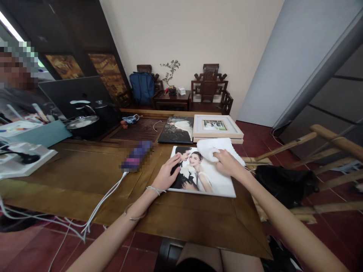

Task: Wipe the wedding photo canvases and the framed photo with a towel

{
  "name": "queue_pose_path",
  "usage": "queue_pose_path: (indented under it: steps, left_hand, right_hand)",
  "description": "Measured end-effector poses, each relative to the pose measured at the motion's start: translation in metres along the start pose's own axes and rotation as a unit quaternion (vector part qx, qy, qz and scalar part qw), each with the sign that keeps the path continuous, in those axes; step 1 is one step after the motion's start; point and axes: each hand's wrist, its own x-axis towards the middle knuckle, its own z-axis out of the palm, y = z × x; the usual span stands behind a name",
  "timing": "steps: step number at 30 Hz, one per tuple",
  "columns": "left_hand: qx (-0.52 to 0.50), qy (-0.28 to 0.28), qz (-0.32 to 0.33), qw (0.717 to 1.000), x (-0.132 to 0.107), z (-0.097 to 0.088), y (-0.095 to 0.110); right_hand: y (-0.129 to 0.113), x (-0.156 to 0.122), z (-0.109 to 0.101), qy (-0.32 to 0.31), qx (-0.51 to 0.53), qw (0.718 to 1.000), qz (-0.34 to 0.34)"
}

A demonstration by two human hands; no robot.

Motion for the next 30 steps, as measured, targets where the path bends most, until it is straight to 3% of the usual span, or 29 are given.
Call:
queue_pose_path:
  steps: [5,12,16,20,27,30]
  left_hand:
    - [-0.010,-0.005,-0.012,1.000,-0.001,0.001,-0.001]
    - [-0.003,0.003,-0.041,0.999,-0.002,0.003,-0.003]
    - [0.005,-0.004,-0.033,0.999,-0.002,0.004,-0.005]
    - [0.014,-0.013,-0.022,1.000,-0.001,0.004,-0.005]
    - [0.016,-0.016,-0.014,1.000,-0.001,0.003,-0.007]
    - [0.017,-0.019,-0.014,1.000,-0.001,0.003,-0.008]
  right_hand:
    - [-0.013,-0.028,0.006,-0.006,-0.012,1.000,-0.008]
    - [-0.075,-0.124,0.011,-0.032,0.012,0.998,-0.044]
    - [-0.095,-0.143,0.012,-0.058,0.033,0.997,-0.050]
    - [-0.084,-0.118,0.007,-0.061,0.047,0.996,-0.038]
    - [-0.022,-0.018,-0.005,-0.016,0.005,1.000,0.013]
    - [-0.004,0.009,-0.010,-0.018,0.004,1.000,0.016]
